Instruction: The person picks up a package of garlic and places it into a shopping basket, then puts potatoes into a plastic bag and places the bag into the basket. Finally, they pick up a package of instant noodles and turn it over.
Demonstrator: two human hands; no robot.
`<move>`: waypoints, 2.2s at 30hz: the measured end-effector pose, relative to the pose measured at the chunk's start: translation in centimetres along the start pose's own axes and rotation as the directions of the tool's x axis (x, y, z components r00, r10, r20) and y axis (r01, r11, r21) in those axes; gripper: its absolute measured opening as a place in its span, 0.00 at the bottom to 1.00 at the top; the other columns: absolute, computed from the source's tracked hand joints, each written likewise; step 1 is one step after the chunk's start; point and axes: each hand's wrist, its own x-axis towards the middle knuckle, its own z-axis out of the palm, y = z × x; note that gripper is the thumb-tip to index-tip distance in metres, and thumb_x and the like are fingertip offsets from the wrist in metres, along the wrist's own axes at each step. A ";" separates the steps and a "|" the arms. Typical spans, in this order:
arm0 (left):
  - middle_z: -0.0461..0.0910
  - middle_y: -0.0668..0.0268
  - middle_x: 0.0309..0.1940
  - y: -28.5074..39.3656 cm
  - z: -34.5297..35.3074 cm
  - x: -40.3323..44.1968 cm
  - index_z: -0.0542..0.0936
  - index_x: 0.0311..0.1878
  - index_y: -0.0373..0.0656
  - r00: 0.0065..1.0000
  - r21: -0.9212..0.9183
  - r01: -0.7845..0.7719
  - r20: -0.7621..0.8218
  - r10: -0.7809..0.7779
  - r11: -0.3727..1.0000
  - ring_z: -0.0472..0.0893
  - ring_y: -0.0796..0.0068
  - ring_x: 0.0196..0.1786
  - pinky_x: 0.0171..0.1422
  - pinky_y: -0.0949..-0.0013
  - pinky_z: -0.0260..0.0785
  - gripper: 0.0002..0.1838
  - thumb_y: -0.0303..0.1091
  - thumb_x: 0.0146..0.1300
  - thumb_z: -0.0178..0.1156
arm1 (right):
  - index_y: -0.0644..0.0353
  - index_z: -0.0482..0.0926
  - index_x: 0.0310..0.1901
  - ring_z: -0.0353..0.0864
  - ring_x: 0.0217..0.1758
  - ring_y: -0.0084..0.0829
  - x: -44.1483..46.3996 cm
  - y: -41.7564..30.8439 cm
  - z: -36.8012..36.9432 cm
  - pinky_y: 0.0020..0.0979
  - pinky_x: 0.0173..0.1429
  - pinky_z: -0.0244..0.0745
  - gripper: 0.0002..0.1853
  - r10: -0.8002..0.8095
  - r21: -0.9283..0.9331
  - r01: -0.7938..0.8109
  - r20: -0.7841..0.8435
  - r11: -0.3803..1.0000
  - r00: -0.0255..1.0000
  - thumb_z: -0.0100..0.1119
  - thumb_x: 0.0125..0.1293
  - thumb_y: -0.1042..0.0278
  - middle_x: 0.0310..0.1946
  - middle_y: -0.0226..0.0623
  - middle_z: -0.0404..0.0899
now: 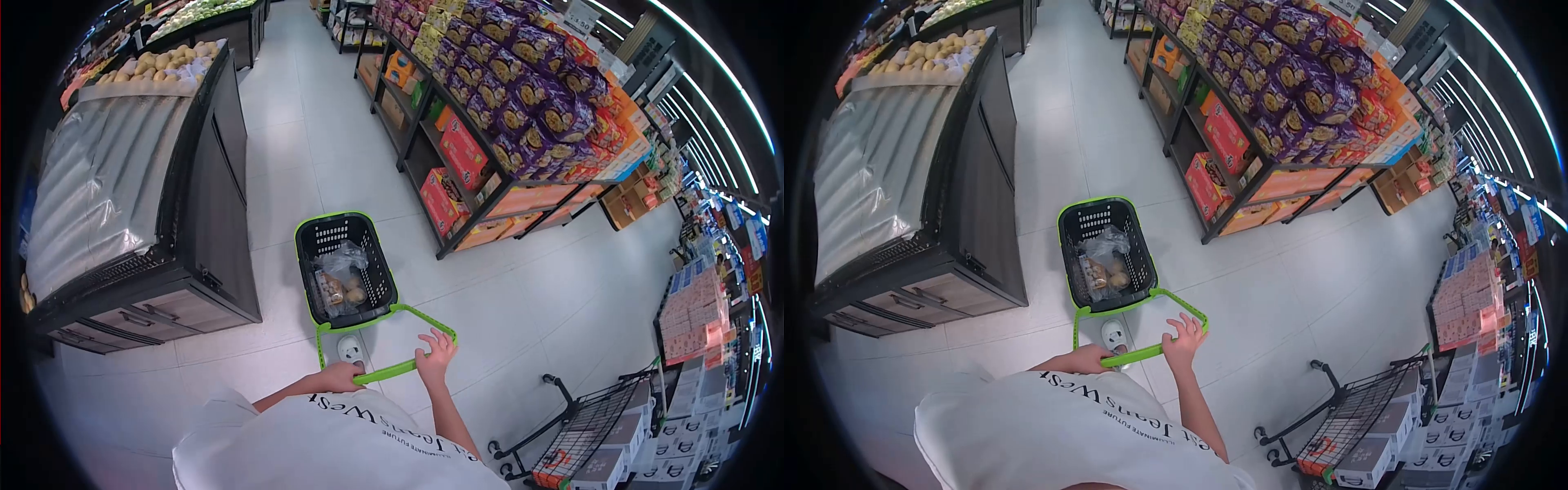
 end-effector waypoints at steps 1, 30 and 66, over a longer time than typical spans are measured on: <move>0.80 0.56 0.31 0.5 -0.8 0.8 0.79 0.39 0.46 1.000 -0.004 0.002 -0.014 -0.002 1.000 0.79 0.55 0.36 0.41 0.58 0.69 0.21 0.52 0.48 0.59 | 0.47 0.80 0.36 0.55 0.64 0.43 1.6 0.0 0.2 0.58 0.66 0.35 0.15 -0.006 -0.011 0.006 0.012 1.000 1.000 0.54 0.43 0.71 0.54 0.32 0.69; 0.71 0.58 0.52 -3.9 -18.1 13.5 0.78 0.44 0.44 0.111 -0.281 0.736 -0.848 -0.518 0.616 0.66 0.56 0.60 0.66 0.44 0.51 0.19 0.30 0.44 0.60 | 0.58 0.74 0.39 0.80 0.31 0.45 33.1 -3.8 10.9 0.46 0.33 0.72 0.29 -0.400 0.186 0.614 0.887 0.767 0.230 0.39 0.61 0.35 0.25 0.45 0.79; 0.79 0.58 0.31 -22.8 -54.8 23.1 0.82 0.33 0.44 0.589 0.075 0.506 -0.757 -0.281 0.859 0.76 0.55 0.41 0.51 0.55 0.63 0.11 0.35 0.43 0.61 | 0.54 0.79 0.34 0.78 0.27 0.44 61.0 -18.7 28.4 0.41 0.35 0.72 0.30 -0.321 -0.009 0.477 0.729 0.879 0.604 0.53 0.50 0.31 0.20 0.41 0.78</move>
